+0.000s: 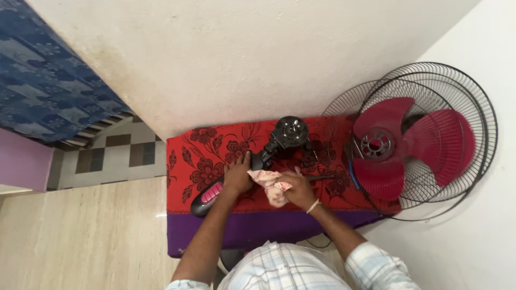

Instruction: The person wipes the fan motor with a cloth, then attaches the front wire cage and aligns the red fan blades onto the motor hub. The person secures the blades by hand and positions the rear cage.

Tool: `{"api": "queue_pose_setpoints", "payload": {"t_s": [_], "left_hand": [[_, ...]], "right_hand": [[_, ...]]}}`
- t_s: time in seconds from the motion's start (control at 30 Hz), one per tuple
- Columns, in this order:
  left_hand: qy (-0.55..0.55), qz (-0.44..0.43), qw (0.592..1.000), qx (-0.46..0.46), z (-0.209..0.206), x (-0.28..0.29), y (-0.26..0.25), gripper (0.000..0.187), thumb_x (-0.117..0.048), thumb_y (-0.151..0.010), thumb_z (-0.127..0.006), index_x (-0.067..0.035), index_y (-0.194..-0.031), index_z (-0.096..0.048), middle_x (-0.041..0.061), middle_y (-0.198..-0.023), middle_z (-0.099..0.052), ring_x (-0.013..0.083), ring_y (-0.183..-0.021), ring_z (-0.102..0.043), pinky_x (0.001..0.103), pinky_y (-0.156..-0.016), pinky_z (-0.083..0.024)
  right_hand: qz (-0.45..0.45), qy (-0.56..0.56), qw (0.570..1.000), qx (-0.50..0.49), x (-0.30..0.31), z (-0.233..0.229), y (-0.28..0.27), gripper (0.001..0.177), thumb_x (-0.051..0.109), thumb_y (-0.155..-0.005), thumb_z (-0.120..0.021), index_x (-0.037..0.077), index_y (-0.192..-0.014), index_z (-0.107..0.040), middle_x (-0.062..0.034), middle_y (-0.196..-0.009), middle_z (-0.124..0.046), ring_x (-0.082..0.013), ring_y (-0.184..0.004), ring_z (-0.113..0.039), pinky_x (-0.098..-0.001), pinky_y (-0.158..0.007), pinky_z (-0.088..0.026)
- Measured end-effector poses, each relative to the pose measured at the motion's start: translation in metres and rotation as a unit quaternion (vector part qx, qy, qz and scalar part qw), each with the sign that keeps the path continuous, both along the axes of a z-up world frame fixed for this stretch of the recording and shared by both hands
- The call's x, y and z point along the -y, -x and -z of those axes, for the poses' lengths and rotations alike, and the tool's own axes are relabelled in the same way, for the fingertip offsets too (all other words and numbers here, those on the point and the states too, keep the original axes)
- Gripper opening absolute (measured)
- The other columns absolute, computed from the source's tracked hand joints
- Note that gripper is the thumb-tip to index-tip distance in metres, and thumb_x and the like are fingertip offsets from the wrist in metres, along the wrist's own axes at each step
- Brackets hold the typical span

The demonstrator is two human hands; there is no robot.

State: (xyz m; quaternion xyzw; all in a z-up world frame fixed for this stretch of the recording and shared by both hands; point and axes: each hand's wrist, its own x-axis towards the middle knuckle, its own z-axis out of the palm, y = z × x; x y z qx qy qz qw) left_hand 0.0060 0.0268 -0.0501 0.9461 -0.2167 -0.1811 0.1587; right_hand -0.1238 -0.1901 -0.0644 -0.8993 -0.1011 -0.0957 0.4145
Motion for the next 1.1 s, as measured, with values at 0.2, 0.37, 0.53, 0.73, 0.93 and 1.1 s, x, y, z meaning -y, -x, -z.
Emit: {"api": "queue_pose_setpoints", "payload": {"t_s": [0.2,0.37,0.53,0.73,0.93,1.1], "left_hand": [[0.032,0.019,0.997,-0.068,-0.013,0.011,-0.013,0.113,-0.039,-0.074,-0.086,-0.014,-0.16,-0.018,0.015,-0.165,-0.027,0.0421,-0.149,-0.029,0.063,-0.118,-0.025],[0.153,0.033,0.987,0.04,-0.048,0.016,0.003,0.083,-0.033,-0.08,-0.083,-0.014,-0.15,-0.044,0.017,-0.155,-0.043,0.0407,-0.141,-0.042,0.056,-0.115,-0.034],[0.339,0.021,0.938,-0.064,-0.083,-0.006,0.036,0.052,-0.035,-0.089,-0.08,-0.011,-0.133,-0.065,0.014,-0.129,-0.069,0.0288,-0.118,-0.07,0.04,-0.102,-0.056],[0.274,0.156,0.946,-0.072,-0.061,-0.029,0.072,0.072,-0.02,-0.071,-0.086,-0.01,-0.137,-0.058,0.019,-0.125,-0.062,0.04,-0.108,-0.062,0.047,-0.088,-0.052],[0.115,0.102,0.985,0.076,0.013,-0.033,0.096,0.041,-0.011,-0.086,-0.073,-0.03,-0.122,-0.07,0.003,-0.126,-0.066,0.0285,-0.122,-0.064,0.043,-0.096,-0.055],[0.099,0.115,0.973,0.174,-0.004,-0.024,0.108,0.046,-0.015,-0.067,-0.076,-0.015,-0.113,-0.07,0.017,-0.126,-0.06,0.0386,-0.115,-0.059,0.048,-0.093,-0.052]], "right_hand": [[0.138,-0.204,0.937,-0.25,-0.037,0.03,0.042,0.051,0.005,-0.085,-0.076,0.006,-0.133,-0.058,-0.0075,-0.105,-0.074,-0.02,-0.09,-0.076,-0.0319,-0.074,-0.064],[0.116,-0.316,0.862,-0.378,-0.076,0.023,0.027,0.049,0.006,-0.086,-0.076,0.002,-0.132,-0.059,-0.0121,-0.104,-0.074,-0.0172,-0.083,-0.076,-0.0281,-0.062,-0.064],[0.134,-0.369,0.869,-0.303,-0.072,0.007,0.02,0.051,0.008,-0.088,-0.076,0.001,-0.135,-0.058,-0.0146,-0.108,-0.073,-0.0186,-0.084,-0.074,-0.0325,-0.062,-0.06],[0.046,-0.537,0.796,-0.274,-0.047,0.007,0.038,0.072,-0.003,-0.082,-0.073,0.011,-0.143,-0.038,-0.0164,-0.126,-0.06,-0.0212,-0.109,-0.067,-0.0327,-0.09,-0.063],[0.142,-0.424,0.859,-0.25,-0.002,0.025,0.043,0.054,-0.008,-0.084,-0.062,0.008,-0.133,-0.048,-0.0142,-0.12,-0.069,-0.0207,-0.095,-0.072,-0.0334,-0.076,-0.063],[0.27,-0.435,0.843,-0.166,0.049,0.003,0.026,0.022,0.002,-0.092,-0.064,0.003,-0.114,-0.065,-0.0126,-0.096,-0.074,-0.0202,-0.076,-0.074,-0.0333,-0.065,-0.064]]}}
